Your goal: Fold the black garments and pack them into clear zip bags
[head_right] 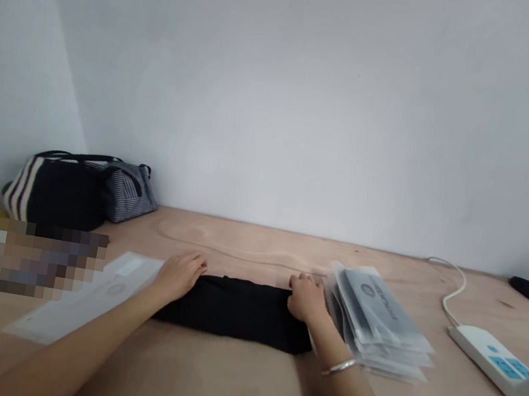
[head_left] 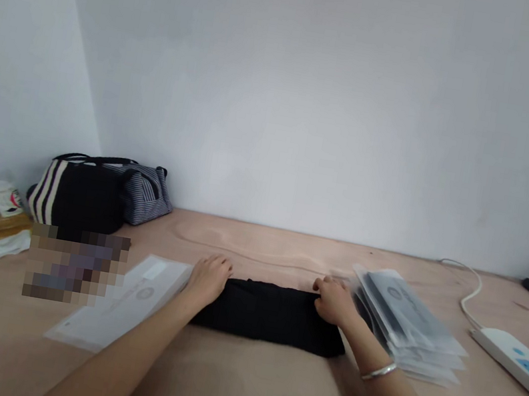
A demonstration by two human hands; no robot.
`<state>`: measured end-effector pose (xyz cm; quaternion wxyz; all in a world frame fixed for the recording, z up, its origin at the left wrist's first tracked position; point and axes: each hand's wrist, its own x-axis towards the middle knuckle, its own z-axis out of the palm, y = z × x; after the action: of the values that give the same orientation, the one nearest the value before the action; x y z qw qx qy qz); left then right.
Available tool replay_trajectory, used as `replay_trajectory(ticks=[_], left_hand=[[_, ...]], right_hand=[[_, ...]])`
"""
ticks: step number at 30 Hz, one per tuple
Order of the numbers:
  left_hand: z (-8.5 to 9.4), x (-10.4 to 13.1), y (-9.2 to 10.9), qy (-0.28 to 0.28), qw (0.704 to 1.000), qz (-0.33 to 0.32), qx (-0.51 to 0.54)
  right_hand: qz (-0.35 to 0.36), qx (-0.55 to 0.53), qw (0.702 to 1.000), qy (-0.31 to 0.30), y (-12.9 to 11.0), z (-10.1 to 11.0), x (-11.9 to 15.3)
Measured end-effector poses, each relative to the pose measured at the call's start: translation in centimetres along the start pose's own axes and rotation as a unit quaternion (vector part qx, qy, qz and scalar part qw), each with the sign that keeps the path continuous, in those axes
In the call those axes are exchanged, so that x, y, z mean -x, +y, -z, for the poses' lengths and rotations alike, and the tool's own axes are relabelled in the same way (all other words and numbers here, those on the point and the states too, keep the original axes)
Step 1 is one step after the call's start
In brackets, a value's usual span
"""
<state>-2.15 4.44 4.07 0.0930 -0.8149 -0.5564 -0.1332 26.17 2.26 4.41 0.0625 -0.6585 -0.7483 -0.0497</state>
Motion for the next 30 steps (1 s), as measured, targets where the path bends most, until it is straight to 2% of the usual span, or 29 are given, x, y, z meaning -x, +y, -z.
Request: replay_trajectory(ticks=[3, 6, 8, 11, 13, 16, 19, 22, 26, 30], left_hand=[[-0.2, 1.6, 1.2, 0.028, 0.999, -0.022, 0.015], [-1.1, 3.3, 2.0, 0.007, 0.996, -0.08, 0.04], [-2.1, 4.1, 2.2, -0.032, 0.993, -0.1, 0.063], [-3.0, 4.4, 2.1, -0.087, 0.988, -0.094, 0.087], [-2.9, 4.2, 2.0, -0.095, 0.988, -0.072, 0.093], [-1.8, 4.1, 1.4, -0.071, 0.993, 0.005, 0.096], [-0.7, 4.2, 0.4, -0.062, 0.99, 0.072, 0.101], [-0.2, 4.4, -0.6, -0.078, 0.984, 0.113, 0.109], [0.1, 4.8, -1.3, -0.102, 0.976, 0.145, 0.128], [0.6, 5.0, -2.4, -0.131, 0.964, 0.161, 0.166]], right_hand=[[0.008, 0.002, 0.999, 0.043, -1.5, -0.2, 1.4], [0.105, -0.051, 0.992, 0.053, -3.0, -0.6, 3.1], [0.145, -0.077, 0.986, 0.03, -3.5, -1.5, 4.0], [0.113, -0.078, 0.99, -0.033, -3.3, -3.3, 4.7], [0.093, -0.079, 0.991, -0.06, -3.0, -3.9, 4.8], [0.083, -0.073, 0.993, -0.048, -3.6, -3.3, 4.5], [0.106, -0.096, 0.99, -0.015, -5.8, -1.9, 4.1], [0.143, -0.142, 0.979, -0.017, -8.8, -1.3, 3.6], [0.127, -0.16, 0.977, -0.055, -11.9, -2.6, 2.9], [0.104, -0.153, 0.98, -0.069, -13.3, -4.2, 2.6]])
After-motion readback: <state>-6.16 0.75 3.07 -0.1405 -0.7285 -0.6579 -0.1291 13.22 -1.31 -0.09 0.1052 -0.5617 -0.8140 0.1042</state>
